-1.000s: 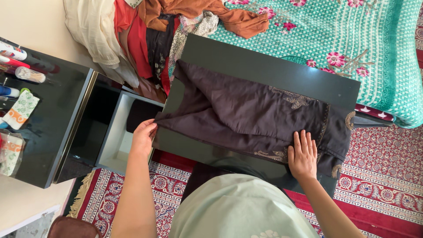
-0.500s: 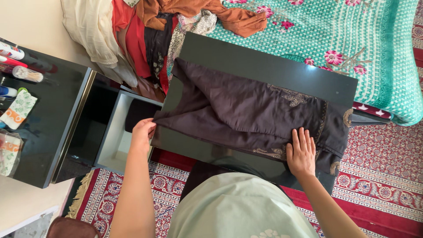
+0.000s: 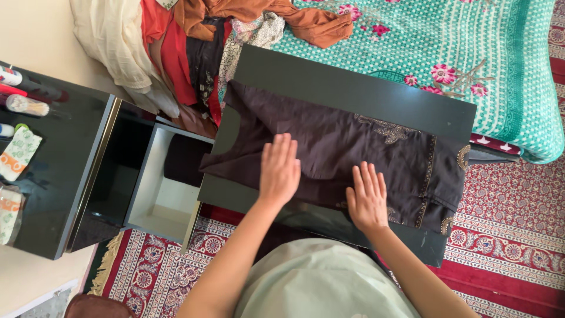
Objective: The person folds a dark garment with embroidered details on a black table and places it into an open drawer.
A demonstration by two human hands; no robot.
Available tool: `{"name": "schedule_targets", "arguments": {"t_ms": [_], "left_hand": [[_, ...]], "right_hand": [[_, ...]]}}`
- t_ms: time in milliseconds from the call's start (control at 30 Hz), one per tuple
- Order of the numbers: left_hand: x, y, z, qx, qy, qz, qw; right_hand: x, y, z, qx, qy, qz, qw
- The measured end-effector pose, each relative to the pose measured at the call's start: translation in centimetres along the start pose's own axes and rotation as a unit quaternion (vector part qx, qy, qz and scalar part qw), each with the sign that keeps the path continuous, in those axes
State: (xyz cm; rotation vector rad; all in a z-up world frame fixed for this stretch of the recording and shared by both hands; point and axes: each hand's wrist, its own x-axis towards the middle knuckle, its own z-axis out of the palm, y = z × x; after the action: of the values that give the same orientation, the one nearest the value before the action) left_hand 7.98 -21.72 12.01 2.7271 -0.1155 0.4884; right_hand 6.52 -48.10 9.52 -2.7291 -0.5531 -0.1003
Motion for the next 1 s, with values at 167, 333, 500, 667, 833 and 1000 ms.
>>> {"name": "schedule_targets", "arguments": {"t_ms": [167, 333, 500, 667, 833, 1000], "left_hand": [[0.9, 1.4, 4.4, -0.008, -0.044, 0.038, 0.998], [0.6, 0.1, 5.8, 0.016, -0.067, 0.030, 0.997], [0.2, -1.0, 6.1, 0.008, -0.078, 0.044, 0.996], [0.1, -1.3, 6.3, 0.011, -0.063, 0.050, 0.997], [0.1, -1.4, 6.3, 0.013, -0.067, 0.051, 0.996], [0.1, -1.4, 6.3, 0.012, -0.063, 0.054, 0.996]], "right_hand": [[1.1, -0.6, 0.9, -0.011, -0.003, 0.041, 0.999], [0.0, 2.2, 1.2, -0.035, 0.037, 0.154, 0.987], [-2.8, 6.9, 0.5, -0.071, 0.040, 0.309, 0.948], [-3.5, 7.6, 1.2, -0.049, 0.051, 0.298, 0.952], [-3.2, 7.5, 1.3, -0.045, 0.056, 0.308, 0.949], [-3.2, 7.6, 1.3, -0.038, 0.056, 0.312, 0.948]]}}
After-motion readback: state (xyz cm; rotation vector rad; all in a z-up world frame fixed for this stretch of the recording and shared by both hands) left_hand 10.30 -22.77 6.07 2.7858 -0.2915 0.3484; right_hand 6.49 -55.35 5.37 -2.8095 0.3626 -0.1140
